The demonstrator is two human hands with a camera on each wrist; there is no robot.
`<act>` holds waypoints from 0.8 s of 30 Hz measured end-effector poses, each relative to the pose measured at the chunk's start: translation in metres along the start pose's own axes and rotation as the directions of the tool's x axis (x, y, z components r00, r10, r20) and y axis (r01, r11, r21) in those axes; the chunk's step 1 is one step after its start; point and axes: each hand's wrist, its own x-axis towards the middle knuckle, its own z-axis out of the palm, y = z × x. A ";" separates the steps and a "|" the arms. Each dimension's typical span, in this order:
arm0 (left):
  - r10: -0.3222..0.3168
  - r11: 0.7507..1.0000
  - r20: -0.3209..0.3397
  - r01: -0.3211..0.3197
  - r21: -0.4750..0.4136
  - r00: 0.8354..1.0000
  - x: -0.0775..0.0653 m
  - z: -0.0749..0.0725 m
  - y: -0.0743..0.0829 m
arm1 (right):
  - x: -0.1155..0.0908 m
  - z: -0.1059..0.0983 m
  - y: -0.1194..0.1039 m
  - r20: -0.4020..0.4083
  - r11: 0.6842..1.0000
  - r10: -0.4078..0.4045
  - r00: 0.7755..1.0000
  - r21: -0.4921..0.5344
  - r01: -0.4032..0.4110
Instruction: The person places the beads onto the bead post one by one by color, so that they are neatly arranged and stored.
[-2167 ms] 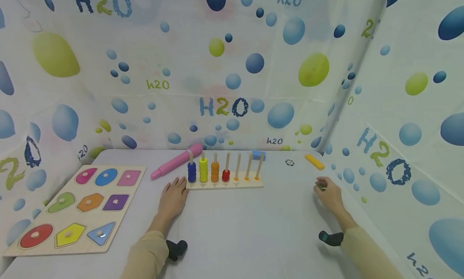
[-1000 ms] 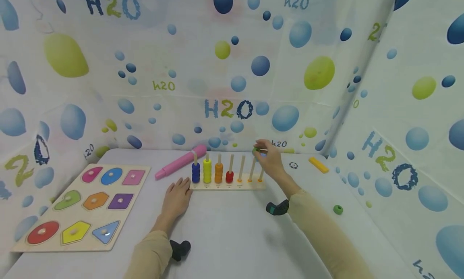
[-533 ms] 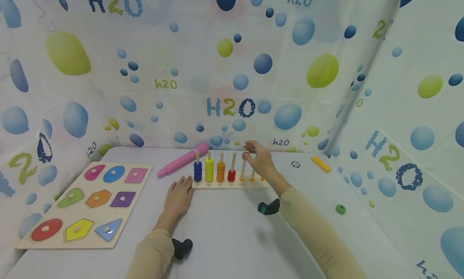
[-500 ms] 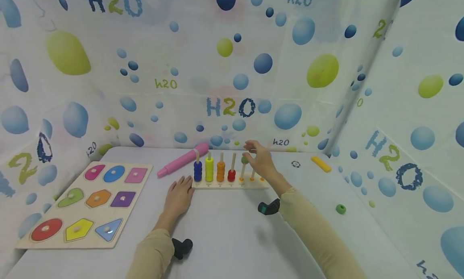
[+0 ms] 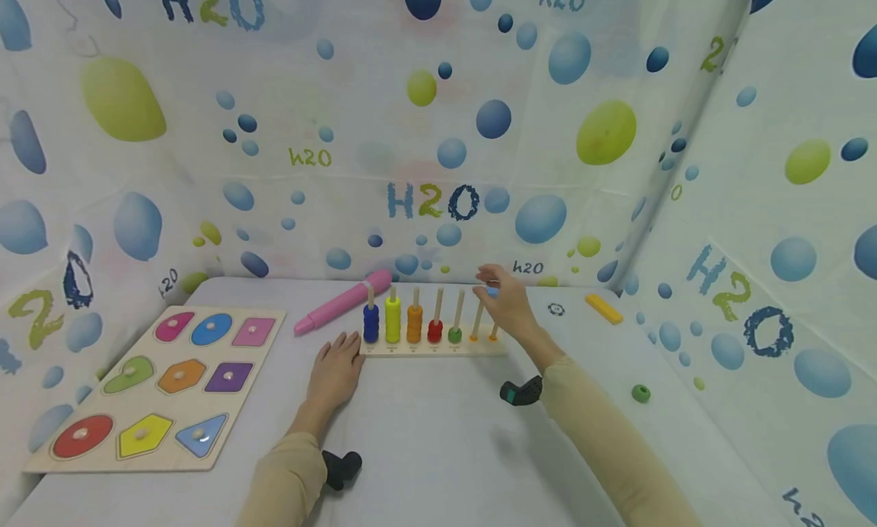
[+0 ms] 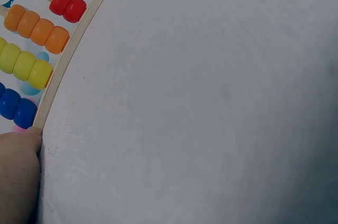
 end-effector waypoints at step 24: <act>-0.002 1.000 0.005 0.002 0.017 1.000 0.001 -0.002 0.003 | -0.090 -0.089 0.080 -0.152 0.964 0.239 0.959 -0.081 -0.253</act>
